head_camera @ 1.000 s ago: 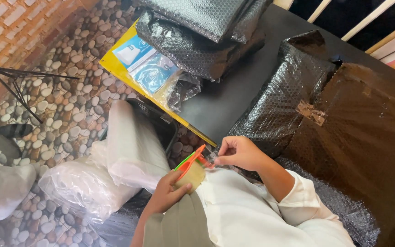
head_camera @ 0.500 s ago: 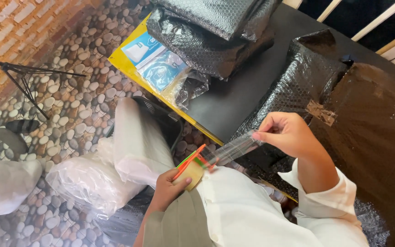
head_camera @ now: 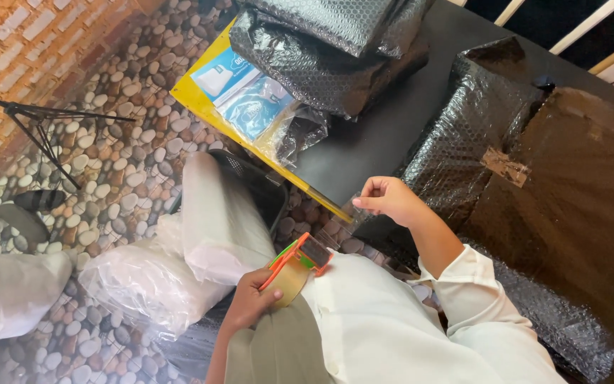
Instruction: The person places a blue tote bag onto a sheet of bubble wrap, folds the wrap around the bag, and secures it with multiple pieces of clear packing tape. The person sits on the floor during the taping phase.
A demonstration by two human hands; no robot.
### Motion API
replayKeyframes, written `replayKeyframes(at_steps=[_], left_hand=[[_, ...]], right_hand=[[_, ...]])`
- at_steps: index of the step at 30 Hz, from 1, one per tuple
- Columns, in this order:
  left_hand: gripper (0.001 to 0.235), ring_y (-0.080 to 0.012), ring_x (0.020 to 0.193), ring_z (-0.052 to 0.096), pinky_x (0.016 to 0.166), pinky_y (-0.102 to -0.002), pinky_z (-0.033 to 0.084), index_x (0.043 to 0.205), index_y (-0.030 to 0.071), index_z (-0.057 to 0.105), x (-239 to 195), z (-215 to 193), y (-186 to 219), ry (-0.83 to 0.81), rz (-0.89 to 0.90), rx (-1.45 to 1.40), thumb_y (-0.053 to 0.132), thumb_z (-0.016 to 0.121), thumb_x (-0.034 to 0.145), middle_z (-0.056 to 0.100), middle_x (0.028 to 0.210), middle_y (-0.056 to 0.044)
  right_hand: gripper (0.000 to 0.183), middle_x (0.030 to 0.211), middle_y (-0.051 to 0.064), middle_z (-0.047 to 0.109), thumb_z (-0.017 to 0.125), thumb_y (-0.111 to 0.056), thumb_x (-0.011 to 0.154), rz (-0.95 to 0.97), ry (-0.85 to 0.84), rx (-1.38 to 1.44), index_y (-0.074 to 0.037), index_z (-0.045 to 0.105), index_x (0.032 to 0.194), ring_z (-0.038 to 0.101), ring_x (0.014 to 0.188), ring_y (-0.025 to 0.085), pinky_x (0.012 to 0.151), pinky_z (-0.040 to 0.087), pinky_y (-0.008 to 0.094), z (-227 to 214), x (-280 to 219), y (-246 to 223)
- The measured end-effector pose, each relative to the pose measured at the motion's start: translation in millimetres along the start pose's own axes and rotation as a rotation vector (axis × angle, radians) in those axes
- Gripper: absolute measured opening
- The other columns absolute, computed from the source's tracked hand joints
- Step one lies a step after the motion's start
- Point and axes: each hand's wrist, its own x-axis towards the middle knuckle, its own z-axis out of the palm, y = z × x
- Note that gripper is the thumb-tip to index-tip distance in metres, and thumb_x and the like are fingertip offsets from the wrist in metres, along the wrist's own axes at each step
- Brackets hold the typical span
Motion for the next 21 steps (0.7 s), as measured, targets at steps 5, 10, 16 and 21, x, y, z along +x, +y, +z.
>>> replayKeyframes(at_steps=[5, 10, 16, 21], left_hand=[[0.031, -0.0130, 0.087, 0.050, 0.078, -0.027, 0.037, 0.091, 0.009, 0.060, -5.4, 0.5, 44.7, -0.043, -0.133, 0.034, 0.040, 0.066, 0.092, 0.054, 0.099, -0.001], [0.034, -0.0160, 0.099, 0.055, 0.089, -0.029, 0.041, 0.101, 0.011, 0.065, -6.0, -11.6, 51.3, -0.206, -0.106, 0.161, 0.043, 0.054, 0.099, 0.059, 0.097, -0.002], [0.036, -0.0090, 0.077, 0.039, 0.130, -0.042, 0.016, 0.084, 0.015, 0.037, -7.0, -25.9, 46.6, -0.325, -0.053, 0.175, 0.040, 0.051, 0.106, 0.034, 0.082, 0.006], [0.022, -0.0140, 0.087, 0.046, 0.082, -0.027, 0.036, 0.086, 0.014, 0.052, -4.4, -27.5, 22.1, -0.236, -0.150, 0.213, 0.032, 0.056, 0.097, 0.044, 0.085, 0.002]], right_hand=[[0.026, 0.065, 0.003, 0.066, 0.084, -0.010, 0.086, 0.021, 0.037, -0.039, -0.010, 0.061, 0.075, 0.054, 0.057, 0.009, 0.055, 0.046, 0.023, 8.6, -8.1, -18.9], [0.026, 0.063, 0.003, 0.064, 0.085, -0.010, 0.085, 0.014, 0.047, -0.097, -0.010, 0.062, 0.074, 0.052, 0.056, 0.008, 0.054, 0.045, 0.023, 19.2, -17.0, -36.9], [0.025, 0.069, 0.002, 0.069, 0.088, -0.015, 0.083, -0.004, 0.065, -0.203, -0.011, 0.064, 0.076, 0.061, 0.064, 0.008, 0.059, 0.049, 0.023, 27.6, -19.0, -39.9], [0.025, 0.068, 0.003, 0.070, 0.088, -0.015, 0.082, 0.005, 0.087, -0.190, -0.011, 0.064, 0.075, 0.061, 0.063, 0.008, 0.059, 0.048, 0.023, 33.2, -19.9, -40.0]])
